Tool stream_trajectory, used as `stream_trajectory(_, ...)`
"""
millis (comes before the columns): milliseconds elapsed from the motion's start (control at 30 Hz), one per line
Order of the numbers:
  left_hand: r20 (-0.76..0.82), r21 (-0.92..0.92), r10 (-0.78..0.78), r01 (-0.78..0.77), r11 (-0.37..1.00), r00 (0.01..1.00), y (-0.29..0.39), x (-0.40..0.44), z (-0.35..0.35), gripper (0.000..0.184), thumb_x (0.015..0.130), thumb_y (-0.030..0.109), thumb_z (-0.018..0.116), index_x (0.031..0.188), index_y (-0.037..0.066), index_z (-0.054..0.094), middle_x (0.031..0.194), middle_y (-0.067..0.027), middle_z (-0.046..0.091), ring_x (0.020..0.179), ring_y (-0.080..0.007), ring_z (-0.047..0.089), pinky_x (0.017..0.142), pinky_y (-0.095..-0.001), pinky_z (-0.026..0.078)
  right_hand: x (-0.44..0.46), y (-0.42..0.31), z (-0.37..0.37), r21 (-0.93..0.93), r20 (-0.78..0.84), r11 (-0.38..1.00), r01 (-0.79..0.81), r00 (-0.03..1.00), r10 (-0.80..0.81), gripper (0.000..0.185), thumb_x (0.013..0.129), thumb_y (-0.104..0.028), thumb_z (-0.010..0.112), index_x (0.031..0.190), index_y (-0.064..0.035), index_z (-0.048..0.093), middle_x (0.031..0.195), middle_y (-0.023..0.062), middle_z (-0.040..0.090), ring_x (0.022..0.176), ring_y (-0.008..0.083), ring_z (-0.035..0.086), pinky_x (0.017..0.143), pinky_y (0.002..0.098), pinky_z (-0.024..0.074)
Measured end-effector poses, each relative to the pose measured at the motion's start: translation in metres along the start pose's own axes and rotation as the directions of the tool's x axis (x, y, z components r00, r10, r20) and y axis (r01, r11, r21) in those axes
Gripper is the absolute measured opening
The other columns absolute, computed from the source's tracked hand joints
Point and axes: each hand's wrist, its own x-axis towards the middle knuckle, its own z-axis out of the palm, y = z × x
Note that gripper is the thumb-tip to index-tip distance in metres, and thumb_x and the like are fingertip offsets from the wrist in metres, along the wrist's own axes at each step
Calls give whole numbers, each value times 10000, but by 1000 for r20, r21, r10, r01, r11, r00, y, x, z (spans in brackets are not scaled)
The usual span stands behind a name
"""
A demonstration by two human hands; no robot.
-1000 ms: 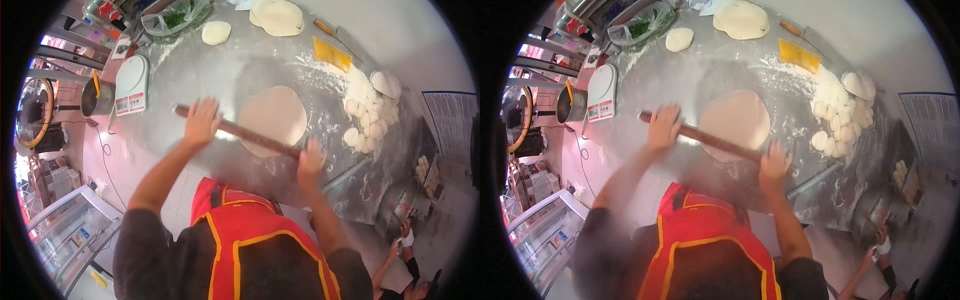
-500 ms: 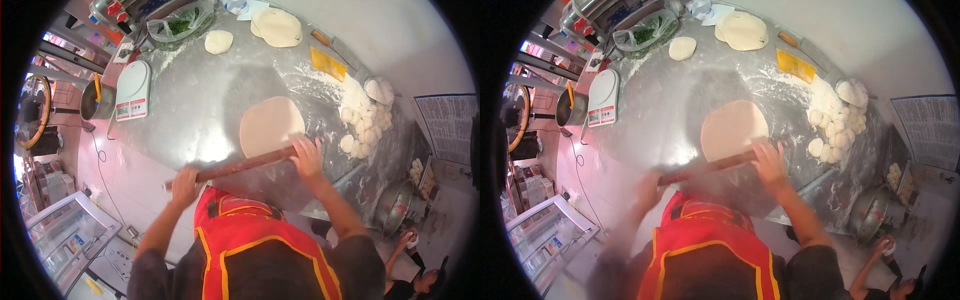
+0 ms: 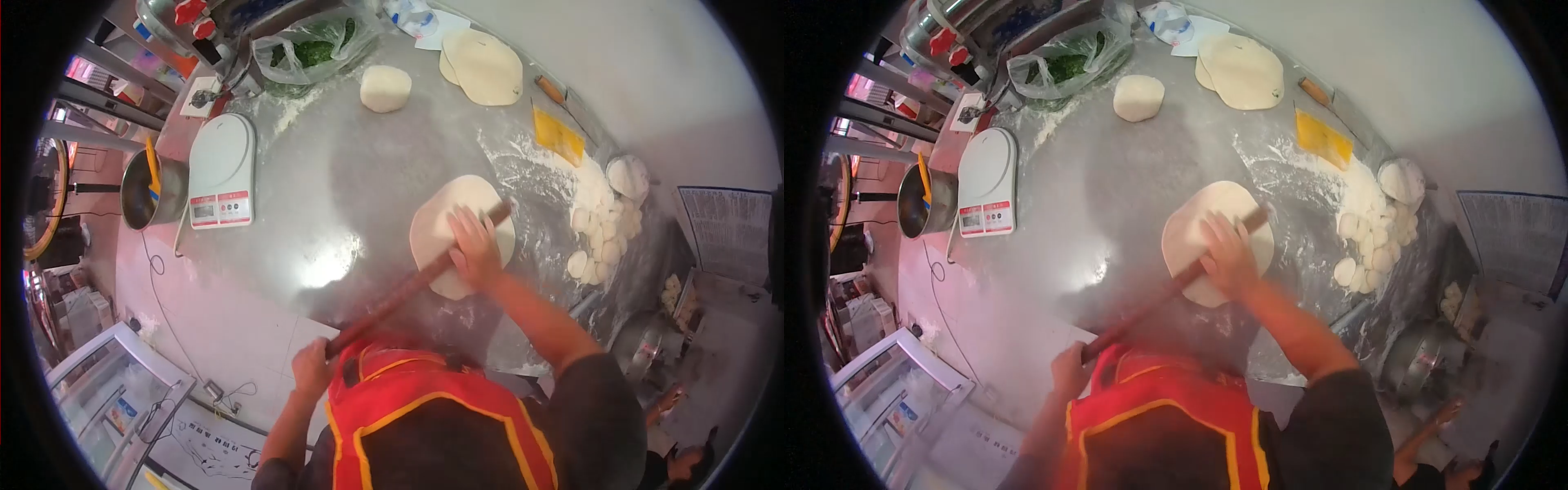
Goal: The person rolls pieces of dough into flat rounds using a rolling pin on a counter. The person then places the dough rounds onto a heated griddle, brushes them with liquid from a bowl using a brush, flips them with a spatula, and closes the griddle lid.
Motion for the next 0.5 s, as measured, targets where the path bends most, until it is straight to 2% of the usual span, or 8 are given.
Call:
stream_trajectory(67,3,-38,-21,22,999,1000,1,-3,-8,265,777,252,741,902,76,587,781,-124,651,739,-344,636,637,-465,483,8,6,12,-140,-61,971,195,977,-205,522,883,-213,564,1357,-29,445,1405,195,450,1331,351,405,1083,587,269)
stream_trajectory(133,-56,-51,-46,43,998,997,2,14,-23,272,774,271,751,887,79,595,762,-117,652,717,-341,637,626,-457,485,65,2,18,-202,-55,945,259,960,-274,548,905,-220,542,1398,-24,406,1431,192,426,1341,348,392,1081,592,261)
stream_trajectory(167,-92,-51,-73,69,996,993,-4,21,-34,276,772,281,756,878,80,599,751,-112,653,704,-340,637,622,-451,486,103,-10,22,-177,-8,958,223,974,-228,543,912,-226,539,1399,-26,404,1441,188,415,1347,346,382,1078,599,260)
stream_trajectory(267,-252,-51,-128,118,992,959,-34,35,-34,287,763,307,773,834,79,613,713,-101,653,670,-333,639,607,-433,489,162,-10,48,-78,-178,974,212,958,-223,537,910,-221,543,1397,-36,412,1432,180,421,1337,354,385,1089,581,262)
stream_trajectory(333,-202,-61,-155,146,987,967,-24,33,-29,294,773,333,755,811,77,614,711,-113,652,684,-336,642,609,-441,489,165,-16,38,6,-225,969,248,944,-240,530,898,-210,553,1383,-36,432,1427,177,423,1334,360,383,1093,570,267)
stream_trajectory(400,-102,-11,-139,139,990,985,-2,16,-16,318,770,364,749,804,77,614,712,-121,652,692,-339,646,611,-445,490,97,1,24,-256,71,918,304,953,-295,532,876,-197,568,1363,-16,454,1415,174,441,1331,365,385,1097,563,270)
stream_trajectory(467,-47,-1,-126,126,992,991,9,-3,14,371,744,420,740,790,75,613,722,-139,656,700,-362,646,613,-465,490,9,25,16,-23,54,998,61,997,-60,492,863,-183,573,1310,10,500,1384,175,476,1321,366,401,1094,580,265)
stream_trajectory(500,-51,-16,-93,93,996,994,20,-9,19,368,750,420,734,788,73,616,713,-145,654,698,-366,644,612,-469,490,-14,26,6,-22,20,997,77,997,-77,448,863,-196,577,1266,-4,536,1386,172,475,1330,357,397,1092,581,266)
